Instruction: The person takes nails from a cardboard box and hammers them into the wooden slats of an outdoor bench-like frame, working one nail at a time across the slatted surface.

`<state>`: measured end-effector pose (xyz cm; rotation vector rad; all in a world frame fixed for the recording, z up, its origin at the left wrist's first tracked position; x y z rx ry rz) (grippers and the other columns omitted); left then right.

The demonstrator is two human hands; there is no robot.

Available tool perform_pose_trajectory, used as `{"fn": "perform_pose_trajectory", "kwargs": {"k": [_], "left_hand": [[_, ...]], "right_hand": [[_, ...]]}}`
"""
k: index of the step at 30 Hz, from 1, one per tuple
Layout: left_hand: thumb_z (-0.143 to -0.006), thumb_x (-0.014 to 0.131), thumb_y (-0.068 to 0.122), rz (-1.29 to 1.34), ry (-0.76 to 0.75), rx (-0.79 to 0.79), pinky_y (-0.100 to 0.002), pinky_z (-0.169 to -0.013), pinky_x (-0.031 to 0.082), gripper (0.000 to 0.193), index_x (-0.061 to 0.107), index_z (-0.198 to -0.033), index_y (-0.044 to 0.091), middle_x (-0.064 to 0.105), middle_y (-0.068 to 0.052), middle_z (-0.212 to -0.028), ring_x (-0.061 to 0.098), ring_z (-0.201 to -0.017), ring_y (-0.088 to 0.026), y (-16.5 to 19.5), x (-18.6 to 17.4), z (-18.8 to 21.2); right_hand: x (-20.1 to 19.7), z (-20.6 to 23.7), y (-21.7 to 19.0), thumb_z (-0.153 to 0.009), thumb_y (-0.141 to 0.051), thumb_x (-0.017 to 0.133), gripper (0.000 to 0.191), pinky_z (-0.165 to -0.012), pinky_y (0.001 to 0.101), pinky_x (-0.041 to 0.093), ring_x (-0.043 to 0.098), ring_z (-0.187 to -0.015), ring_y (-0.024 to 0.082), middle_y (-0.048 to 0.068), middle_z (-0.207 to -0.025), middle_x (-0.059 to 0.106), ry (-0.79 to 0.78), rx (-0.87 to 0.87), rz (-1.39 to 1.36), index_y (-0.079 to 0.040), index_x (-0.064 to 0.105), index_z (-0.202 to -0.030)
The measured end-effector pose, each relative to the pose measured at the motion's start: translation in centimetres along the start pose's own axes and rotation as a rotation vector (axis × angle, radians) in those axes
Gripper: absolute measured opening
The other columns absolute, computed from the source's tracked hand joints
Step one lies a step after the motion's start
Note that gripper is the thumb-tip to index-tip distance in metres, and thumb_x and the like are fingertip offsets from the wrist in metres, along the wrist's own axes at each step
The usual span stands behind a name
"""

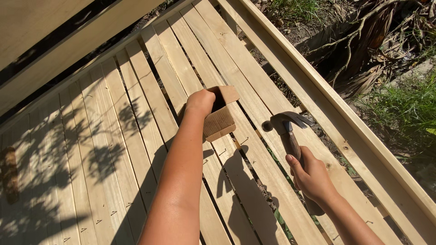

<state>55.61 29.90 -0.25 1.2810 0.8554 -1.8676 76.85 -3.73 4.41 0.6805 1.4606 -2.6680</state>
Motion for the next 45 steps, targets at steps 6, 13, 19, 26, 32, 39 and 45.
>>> {"fn": "perform_pose_trajectory", "kwargs": {"k": [6,13,19,26,32,39,45], "left_hand": [[-0.081,0.067,-0.005,0.121,0.052,0.04,-0.044,-0.083,0.059,0.033,0.079,-0.104,0.015,0.074,-0.015,-0.109,0.071,-0.1,-0.034,-0.1,-2.0,2.2],[-0.082,0.081,0.015,0.517,0.251,0.001,-0.037,-0.082,0.06,0.016,0.082,-0.098,0.016,0.079,-0.009,-0.096,0.075,-0.089,-0.025,-0.2,-6.2,6.5],[-0.089,0.073,0.007,1.188,0.448,0.076,-0.026,-0.07,0.062,0.017,0.075,-0.106,0.007,0.08,-0.006,-0.085,0.078,-0.075,-0.012,3.9,-6.5,10.5],[-0.091,0.071,0.007,1.474,0.183,0.098,-0.025,-0.065,0.057,0.029,0.061,-0.119,0.008,0.076,-0.008,-0.078,0.075,-0.07,-0.009,13.5,-1.5,10.5],[-0.086,0.081,0.012,1.323,0.277,0.155,-0.026,-0.073,0.061,0.02,0.077,-0.105,0.005,0.078,-0.005,-0.088,0.075,-0.079,-0.012,15.1,1.8,8.3],[-0.089,0.078,0.019,1.17,0.3,0.12,-0.03,-0.066,0.057,0.01,0.08,-0.096,0.012,0.075,-0.002,-0.093,0.07,-0.074,-0.014,15.1,4.4,6.7],[-0.084,0.08,0.034,0.891,0.371,0.08,-0.039,-0.093,0.044,0.013,0.083,-0.088,0.022,0.077,0.006,-0.09,0.062,-0.094,-0.02,16.0,5.8,6.6]], "right_hand": [[-0.4,0.0,0.5,-0.099,-0.033,0.058,0.03,-0.04,0.0351,0.045,0.055,-0.041,0.016,0.007,-0.06,0.057,0.003,0.005,-0.121,-0.004,0.057,-0.1],[-1.5,0.0,2.3,-0.1,-0.03,0.059,0.027,-0.039,0.0355,0.043,0.052,-0.042,0.017,0.008,-0.062,0.055,0.027,0.019,-0.234,-0.002,0.055,-0.098],[-1.0,-0.6,4.3,-0.1,-0.029,0.058,0.027,-0.038,0.0355,0.043,0.05,-0.043,0.016,0.007,-0.064,0.054,0.013,0.028,-0.353,-0.003,0.053,-0.1],[0.1,-2.4,7.2,-0.1,-0.033,0.057,0.029,-0.038,0.0346,0.044,0.052,-0.042,0.017,0.007,-0.064,0.055,0.025,0.025,-0.533,-0.004,0.052,-0.099],[0.2,-2.4,9.3,-0.103,-0.033,0.057,0.031,-0.039,0.0326,0.042,0.051,-0.043,0.017,0.008,-0.065,0.054,-0.032,-0.056,-0.634,-0.005,0.047,-0.098],[0.0,-2.4,9.9,-0.102,-0.034,0.054,0.027,-0.04,0.032,0.041,0.051,-0.044,0.017,0.009,-0.069,0.055,-0.063,-0.003,-0.668,-0.007,0.049,-0.101],[0.0,-2.4,10.1,-0.101,-0.034,0.054,0.028,-0.04,0.0323,0.042,0.051,-0.044,0.017,0.01,-0.069,0.056,-0.071,0.008,-0.673,-0.007,0.049,-0.101]]}}
Point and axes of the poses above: each hand's wrist, its own z-axis away from the middle knuckle, its own x-axis out of the palm, y = z × x, the point moved 3 cm from there along -z, towards the middle knuckle
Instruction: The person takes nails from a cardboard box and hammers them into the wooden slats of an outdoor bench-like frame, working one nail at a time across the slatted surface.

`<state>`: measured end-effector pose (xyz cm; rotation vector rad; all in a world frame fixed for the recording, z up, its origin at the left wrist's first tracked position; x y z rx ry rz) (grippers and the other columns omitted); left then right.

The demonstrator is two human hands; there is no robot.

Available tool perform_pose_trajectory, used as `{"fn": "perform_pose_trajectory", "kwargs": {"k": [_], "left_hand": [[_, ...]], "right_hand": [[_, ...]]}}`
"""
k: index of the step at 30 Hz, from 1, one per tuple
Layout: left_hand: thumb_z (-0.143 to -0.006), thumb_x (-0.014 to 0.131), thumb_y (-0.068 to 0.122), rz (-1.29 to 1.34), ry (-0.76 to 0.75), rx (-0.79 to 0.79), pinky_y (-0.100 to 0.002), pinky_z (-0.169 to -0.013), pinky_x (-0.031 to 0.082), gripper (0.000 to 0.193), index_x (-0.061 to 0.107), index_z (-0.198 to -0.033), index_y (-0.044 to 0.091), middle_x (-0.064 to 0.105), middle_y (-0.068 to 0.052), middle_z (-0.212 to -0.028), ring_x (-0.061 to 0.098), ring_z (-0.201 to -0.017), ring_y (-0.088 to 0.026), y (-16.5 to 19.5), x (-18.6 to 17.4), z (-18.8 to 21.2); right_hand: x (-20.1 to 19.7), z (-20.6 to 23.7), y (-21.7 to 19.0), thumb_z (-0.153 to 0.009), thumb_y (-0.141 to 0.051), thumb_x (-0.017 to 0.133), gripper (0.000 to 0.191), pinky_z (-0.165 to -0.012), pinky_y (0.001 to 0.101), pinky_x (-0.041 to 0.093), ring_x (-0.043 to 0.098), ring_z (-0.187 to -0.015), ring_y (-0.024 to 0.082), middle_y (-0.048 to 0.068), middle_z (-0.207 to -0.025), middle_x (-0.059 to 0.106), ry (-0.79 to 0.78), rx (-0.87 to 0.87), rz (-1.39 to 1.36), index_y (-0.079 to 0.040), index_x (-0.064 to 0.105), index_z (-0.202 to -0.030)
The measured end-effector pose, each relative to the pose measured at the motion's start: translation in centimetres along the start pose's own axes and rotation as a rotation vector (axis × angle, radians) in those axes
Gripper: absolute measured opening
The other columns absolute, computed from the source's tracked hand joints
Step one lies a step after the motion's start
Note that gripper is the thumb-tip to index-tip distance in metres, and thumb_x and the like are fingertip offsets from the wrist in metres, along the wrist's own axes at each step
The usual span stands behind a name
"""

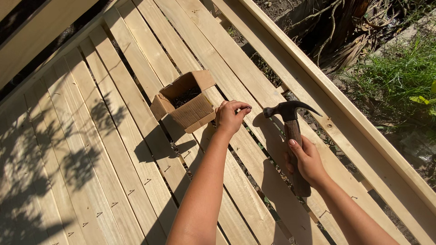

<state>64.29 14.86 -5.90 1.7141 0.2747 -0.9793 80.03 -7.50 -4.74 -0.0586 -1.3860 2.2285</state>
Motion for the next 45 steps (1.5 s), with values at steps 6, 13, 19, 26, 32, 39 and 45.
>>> {"fn": "perform_pose_trajectory", "kwargs": {"k": [6,13,19,26,32,39,45], "left_hand": [[-0.084,0.078,0.038,0.004,0.009,-0.07,-0.037,-0.095,0.041,0.014,0.082,-0.086,0.025,0.076,0.009,-0.088,0.06,-0.096,-0.019,-0.2,0.5,0.8],[-0.083,0.079,0.038,-0.008,0.047,-0.079,-0.036,-0.095,0.04,0.013,0.082,-0.086,0.026,0.076,0.011,-0.087,0.059,-0.096,-0.017,0.4,0.5,0.9],[-0.085,0.078,0.038,-0.034,0.044,-0.095,-0.035,-0.096,0.038,0.013,0.082,-0.086,0.026,0.076,0.012,-0.089,0.059,-0.096,-0.016,0.4,0.6,1.0],[-0.083,0.079,0.037,-0.033,0.068,-0.112,-0.033,-0.1,0.038,0.012,0.082,-0.088,0.026,0.075,0.013,-0.089,0.058,-0.097,-0.015,0.9,0.6,1.4],[-0.083,0.081,0.033,0.035,0.074,-0.086,-0.034,-0.1,0.038,0.012,0.084,-0.09,0.024,0.076,0.009,-0.093,0.059,-0.1,-0.016,0.9,0.6,1.9],[-0.082,0.082,0.033,0.026,0.105,-0.054,-0.035,-0.099,0.039,0.013,0.083,-0.086,0.02,0.076,0.008,-0.092,0.058,-0.101,-0.019,1.5,0.3,1.8],[-0.081,0.081,0.03,0.024,0.131,-0.011,-0.035,-0.099,0.041,0.013,0.084,-0.091,0.021,0.076,0.008,-0.094,0.059,-0.101,-0.018,1.2,0.7,2.0]], "right_hand": [[0.0,0.1,0.2,-0.101,-0.034,0.054,0.028,-0.039,0.0319,0.041,0.051,-0.043,0.017,0.01,-0.069,0.056,0.013,0.008,0.005,-0.007,0.051,-0.105],[-0.1,0.3,0.3,-0.101,-0.034,0.055,0.029,-0.04,0.032,0.043,0.052,-0.043,0.017,0.01,-0.07,0.055,0.012,-0.002,0.006,-0.005,0.05,-0.104],[-0.3,0.3,0.6,-0.1,-0.035,0.055,0.029,-0.04,0.0315,0.043,0.052,-0.044,0.016,0.009,-0.07,0.055,0.017,0.009,0.005,-0.006,0.051,-0.105],[1.2,0.9,-1.6,-0.102,-0.032,0.057,0.031,-0.041,0.0319,0.044,0.054,-0.046,0.016,0.006,-0.07,0.056,0.054,-0.049,0.199,-0.002,0.051,-0.098],[3.1,1.6,-7.2,-0.1,-0.033,0.06,0.028,-0.053,0.0404,0.051,0.066,-0.051,0.026,0.014,-0.058,0.063,0.136,-0.24,0.909,-0.007,0.056,-0.11],[6.4,1.6,-8.9,-0.1,-0.032,0.058,0.033,-0.062,0.056,0.052,0.067,-0.069,0.047,0.025,-0.073,0.068,0.122,-0.301,1.166,-0.006,0.048,-0.119],[6.3,2.2,-9.7,-0.1,-0.033,0.057,0.033,-0.061,0.056,0.053,0.069,-0.07,0.047,0.025,-0.072,0.068,0.151,-0.288,1.141,-0.008,0.048,-0.119]]}}
Point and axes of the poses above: each hand's wrist, its own z-axis away from the middle knuckle, its own x-axis out of the palm, y = z × x, the point moved 3 cm from there along -z, towards the middle knuckle
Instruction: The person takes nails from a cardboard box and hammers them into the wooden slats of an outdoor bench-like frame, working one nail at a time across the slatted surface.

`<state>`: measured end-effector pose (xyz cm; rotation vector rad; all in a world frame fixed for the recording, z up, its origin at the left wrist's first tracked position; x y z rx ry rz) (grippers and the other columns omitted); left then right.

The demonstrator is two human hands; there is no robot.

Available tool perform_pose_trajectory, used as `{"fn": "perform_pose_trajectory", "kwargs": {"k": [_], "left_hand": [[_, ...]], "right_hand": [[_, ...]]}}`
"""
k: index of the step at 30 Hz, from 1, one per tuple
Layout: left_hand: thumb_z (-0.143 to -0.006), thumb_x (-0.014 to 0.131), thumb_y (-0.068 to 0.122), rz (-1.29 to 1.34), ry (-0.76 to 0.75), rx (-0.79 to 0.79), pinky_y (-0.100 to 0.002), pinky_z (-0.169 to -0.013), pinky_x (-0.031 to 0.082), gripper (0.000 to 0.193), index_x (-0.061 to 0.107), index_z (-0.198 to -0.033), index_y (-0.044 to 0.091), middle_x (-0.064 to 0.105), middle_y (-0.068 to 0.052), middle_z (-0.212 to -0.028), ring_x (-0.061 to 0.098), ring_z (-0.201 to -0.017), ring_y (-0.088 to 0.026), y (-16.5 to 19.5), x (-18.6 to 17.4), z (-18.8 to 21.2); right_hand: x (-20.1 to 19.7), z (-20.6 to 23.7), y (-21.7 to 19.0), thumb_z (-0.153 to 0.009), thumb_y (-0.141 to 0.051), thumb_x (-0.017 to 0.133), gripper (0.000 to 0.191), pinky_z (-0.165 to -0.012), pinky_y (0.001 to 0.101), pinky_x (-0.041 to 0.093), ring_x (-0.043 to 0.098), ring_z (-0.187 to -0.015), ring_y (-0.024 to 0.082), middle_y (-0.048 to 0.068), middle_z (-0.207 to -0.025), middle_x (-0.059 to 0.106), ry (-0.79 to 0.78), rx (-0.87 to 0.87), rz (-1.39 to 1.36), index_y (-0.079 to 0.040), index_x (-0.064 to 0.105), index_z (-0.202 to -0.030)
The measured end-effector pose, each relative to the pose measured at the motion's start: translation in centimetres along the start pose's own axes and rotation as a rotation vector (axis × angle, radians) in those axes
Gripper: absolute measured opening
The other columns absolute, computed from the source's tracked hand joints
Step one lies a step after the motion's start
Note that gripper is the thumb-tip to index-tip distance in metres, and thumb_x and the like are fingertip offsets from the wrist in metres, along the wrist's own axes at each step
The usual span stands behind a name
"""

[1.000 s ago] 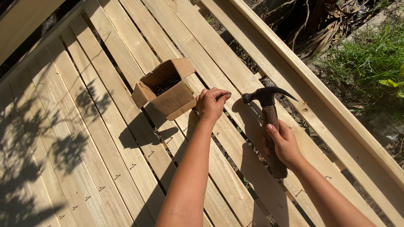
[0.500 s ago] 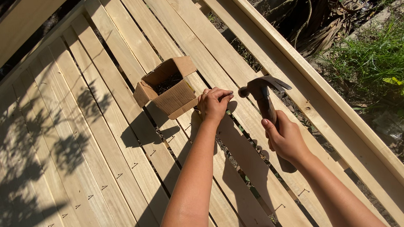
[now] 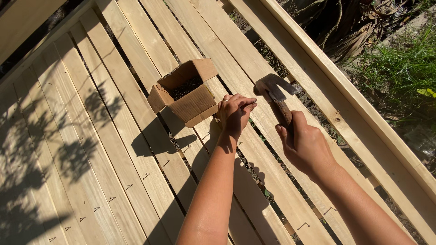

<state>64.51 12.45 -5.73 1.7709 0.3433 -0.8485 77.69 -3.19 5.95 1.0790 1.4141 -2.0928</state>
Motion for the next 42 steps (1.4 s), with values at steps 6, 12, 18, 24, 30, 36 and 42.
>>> {"fn": "perform_pose_trajectory", "kwargs": {"k": [6,12,18,24,30,36,42], "left_hand": [[-0.076,0.083,0.009,0.182,0.026,0.075,-0.033,-0.088,0.057,0.032,0.078,-0.108,0.008,0.075,-0.004,-0.101,0.065,-0.102,-0.022,0.2,-1.6,0.9],[-0.094,0.072,-0.002,0.063,0.467,0.246,-0.03,-0.076,0.062,0.019,0.076,-0.112,0.004,0.075,-0.009,-0.101,0.076,-0.088,-0.023,3.2,-9.7,4.5],[-0.082,0.081,0.009,-0.363,0.057,-0.3,-0.035,-0.077,0.061,0.016,0.08,-0.098,0.008,0.077,-0.015,-0.094,0.077,-0.086,-0.027,-1.2,-18.9,-7.2],[-0.084,0.071,0.0,-0.883,-0.443,-0.152,-0.043,-0.078,0.061,0.019,0.08,-0.096,0.013,0.075,-0.014,-0.102,0.074,-0.096,-0.033,-5.4,-15.2,-12.2],[-0.084,0.068,0.001,-0.889,-0.42,-0.052,-0.043,-0.084,0.06,0.023,0.08,-0.098,0.014,0.075,-0.014,-0.106,0.072,-0.099,-0.034,-7.5,-14.8,-12.4],[-0.075,0.075,0.005,-0.632,-0.374,-0.076,-0.038,-0.081,0.061,0.019,0.08,-0.091,0.012,0.077,-0.011,-0.093,0.075,-0.088,-0.028,-4.1,-17.6,-11.2],[-0.079,0.075,0.006,0.179,-0.043,-0.084,-0.029,-0.069,0.063,0.009,0.07,-0.08,-0.001,0.079,-0.006,-0.085,0.078,-0.077,-0.013,-1.0,-20.0,-8.2]], "right_hand": [[0.7,-0.4,-0.3,-0.101,-0.032,0.055,0.033,-0.06,0.0555,0.053,0.068,-0.065,0.046,0.023,-0.07,0.068,-0.043,-0.025,0.069,-0.007,0.046,-0.12],[0.3,-0.3,0.4,-0.099,-0.035,0.053,0.035,-0.06,0.0542,0.053,0.07,-0.064,0.043,0.025,-0.067,0.066,0.021,-0.024,-0.057,-0.008,0.046,-0.12],[2.0,-1.1,0.0,-0.103,-0.035,0.057,0.032,-0.065,0.0565,0.05,0.066,-0.07,0.047,0.025,-0.071,0.067,-0.099,0.035,0.098,-0.007,0.049,-0.115],[0.6,-0.9,1.2,-0.099,-0.034,0.059,0.031,-0.06,0.0498,0.051,0.067,-0.061,0.04,0.024,-0.066,0.065,0.031,0.077,-0.158,-0.007,0.054,-0.114],[-0.7,-0.5,1.2,-0.1,-0.035,0.058,0.032,-0.049,0.0406,0.051,0.066,-0.049,0.025,0.015,-0.06,0.063,0.017,0.155,-0.357,-0.003,0.054,-0.105],[-2.4,0.7,1.9,-0.099,-0.035,0.057,0.029,-0.045,0.0365,0.05,0.062,-0.045,0.018,0.008,-0.061,0.061,0.009,0.17,-0.448,-0.007,0.055,-0.109],[-2.3,0.9,3.7,-0.101,-0.032,0.056,0.028,-0.044,0.0365,0.047,0.057,-0.045,0.018,0.008,-0.064,0.059,0.028,0.25,-0.595,-0.005,0.056,-0.106]]}}
Point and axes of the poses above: each hand's wrist, its own z-axis away from the middle knuckle, its own x-axis out of the palm, y = z × x, the point moved 3 cm from there along -z, towards the middle knuckle
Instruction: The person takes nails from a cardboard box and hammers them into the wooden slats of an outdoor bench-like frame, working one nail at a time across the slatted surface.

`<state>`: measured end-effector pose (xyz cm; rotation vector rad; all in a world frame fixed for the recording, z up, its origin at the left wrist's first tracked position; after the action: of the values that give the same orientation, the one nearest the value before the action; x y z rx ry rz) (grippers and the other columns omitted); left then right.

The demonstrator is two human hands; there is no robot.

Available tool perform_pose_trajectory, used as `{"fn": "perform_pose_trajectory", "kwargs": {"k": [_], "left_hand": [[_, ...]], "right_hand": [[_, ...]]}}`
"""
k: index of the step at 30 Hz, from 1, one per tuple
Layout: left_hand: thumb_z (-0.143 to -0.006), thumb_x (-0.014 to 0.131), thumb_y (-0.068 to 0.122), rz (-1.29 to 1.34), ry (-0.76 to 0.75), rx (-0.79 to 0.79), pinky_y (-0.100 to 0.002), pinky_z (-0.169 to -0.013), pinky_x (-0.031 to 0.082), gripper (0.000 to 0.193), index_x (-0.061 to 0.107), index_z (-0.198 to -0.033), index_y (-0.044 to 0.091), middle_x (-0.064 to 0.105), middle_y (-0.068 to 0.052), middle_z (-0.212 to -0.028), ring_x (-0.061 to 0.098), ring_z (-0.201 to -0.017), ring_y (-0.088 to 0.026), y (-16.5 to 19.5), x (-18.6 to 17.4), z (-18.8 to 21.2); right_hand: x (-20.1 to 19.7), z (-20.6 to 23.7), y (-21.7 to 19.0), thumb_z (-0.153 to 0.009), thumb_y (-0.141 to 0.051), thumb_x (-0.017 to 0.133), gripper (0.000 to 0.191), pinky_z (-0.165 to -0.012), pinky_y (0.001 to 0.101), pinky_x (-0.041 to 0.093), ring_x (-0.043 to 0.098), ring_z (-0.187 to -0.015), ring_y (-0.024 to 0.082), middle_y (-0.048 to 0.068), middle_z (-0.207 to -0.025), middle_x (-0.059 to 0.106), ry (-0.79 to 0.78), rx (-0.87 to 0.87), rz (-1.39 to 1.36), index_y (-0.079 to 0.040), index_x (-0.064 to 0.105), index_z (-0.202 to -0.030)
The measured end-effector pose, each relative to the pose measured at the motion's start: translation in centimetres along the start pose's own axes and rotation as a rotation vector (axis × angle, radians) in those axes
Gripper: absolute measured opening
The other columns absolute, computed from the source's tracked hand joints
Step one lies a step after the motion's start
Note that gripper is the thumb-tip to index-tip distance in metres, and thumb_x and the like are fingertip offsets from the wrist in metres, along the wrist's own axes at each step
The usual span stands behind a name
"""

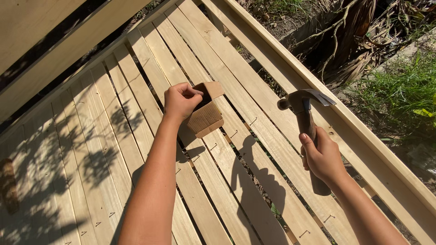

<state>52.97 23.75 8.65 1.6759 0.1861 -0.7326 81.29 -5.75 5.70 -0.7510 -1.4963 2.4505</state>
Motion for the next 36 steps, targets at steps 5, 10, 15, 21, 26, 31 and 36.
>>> {"fn": "perform_pose_trajectory", "kwargs": {"k": [5,10,15,21,26,31,36], "left_hand": [[-0.091,0.072,0.009,0.499,-0.108,0.017,-0.023,-0.062,0.06,0.011,0.066,-0.098,0.003,0.076,-0.007,-0.084,0.074,-0.074,-0.009,1.6,7.2,1.1],[-0.093,0.074,0.008,0.524,-0.148,0.004,-0.023,-0.072,0.06,0.016,0.078,-0.107,0.0,0.079,-0.006,-0.089,0.075,-0.081,-0.009,1.4,16.8,1.9],[-0.087,0.08,0.011,0.279,0.006,-0.021,-0.026,-0.074,0.059,0.016,0.08,-0.102,0.008,0.08,-0.004,-0.088,0.074,-0.08,-0.011,-0.2,20.8,2.3],[-0.082,0.082,0.009,0.222,-0.028,-0.092,-0.026,-0.075,0.06,0.019,0.079,-0.1,0.007,0.081,-0.005,-0.089,0.077,-0.081,-0.012,-1.1,23.7,2.3],[-0.085,0.078,0.007,0.278,-0.031,-0.199,-0.023,-0.075,0.063,0.015,0.079,-0.1,0.007,0.081,-0.005,-0.088,0.079,-0.082,-0.012,-1.2,25.1,2.6],[-0.086,0.077,0.008,0.215,0.002,-0.17,-0.024,-0.075,0.061,0.013,0.08,-0.099,0.008,0.082,-0.004,-0.087,0.079,-0.083,-0.011,-0.8,25.0,2.8],[-0.084,0.081,0.016,0.075,0.049,-0.095,-0.027,-0.07,0.059,0.012,0.081,-0.095,0.013,0.081,-0.003,-0.086,0.078,-0.077,-0.013,-0.3,24.8,3.3]], "right_hand": [[-0.2,-1.0,2.4,-0.103,-0.031,0.055,0.027,-0.043,0.0351,0.047,0.056,-0.047,0.016,0.008,-0.067,0.058,0.024,0.027,-0.114,-0.004,0.053,-0.102],[0.2,-2.0,5.9,-0.103,-0.033,0.053,0.028,-0.041,0.0358,0.045,0.052,-0.046,0.016,0.007,-0.069,0.054,-0.011,0.142,-0.37,-0.007,0.047,-0.096],[0.7,-2.1,9.3,-0.103,-0.035,0.054,0.03,-0.042,0.0368,0.044,0.051,-0.045,0.019,0.01,-0.07,0.056,-0.015,0.127,-0.507,-0.007,0.045,-0.095],[1.2,-1.9,11.3,-0.101,-0.035,0.054,0.029,-0.042,0.0361,0.045,0.051,-0.045,0.018,0.01,-0.072,0.056,-0.03,0.134,-0.566,-0.008,0.044,-0.099],[1.1,-1.8,11.2,-0.101,-0.035,0.054,0.029,-0.042,0.0349,0.045,0.052,-0.046,0.018,0.009,-0.072,0.056,-0.053,0.102,-0.549,-0.007,0.045,-0.099],[1.0,-1.6,10.8,-0.101,-0.035,0.054,0.03,-0.043,0.0342,0.045,0.052,-0.046,0.017,0.01,-0.071,0.057,-0.053,0.102,-0.527,-0.007,0.046,-0.1],[1.1,-1.4,10.7,-0.101,-0.037,0.055,0.031,-0.043,0.0339,0.045,0.053,-0.046,0.017,0.01,-0.071,0.057,-0.043,0.102,-0.519,-0.007,0.045,-0.1]]}}
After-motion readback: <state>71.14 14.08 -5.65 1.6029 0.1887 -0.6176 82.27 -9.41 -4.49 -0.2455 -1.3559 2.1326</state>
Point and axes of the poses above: each hand's wrist, its own z-axis away from the middle knuckle, its own x-axis out of the palm, y = z × x, the point moved 3 cm from there along -z, towards the middle knuckle
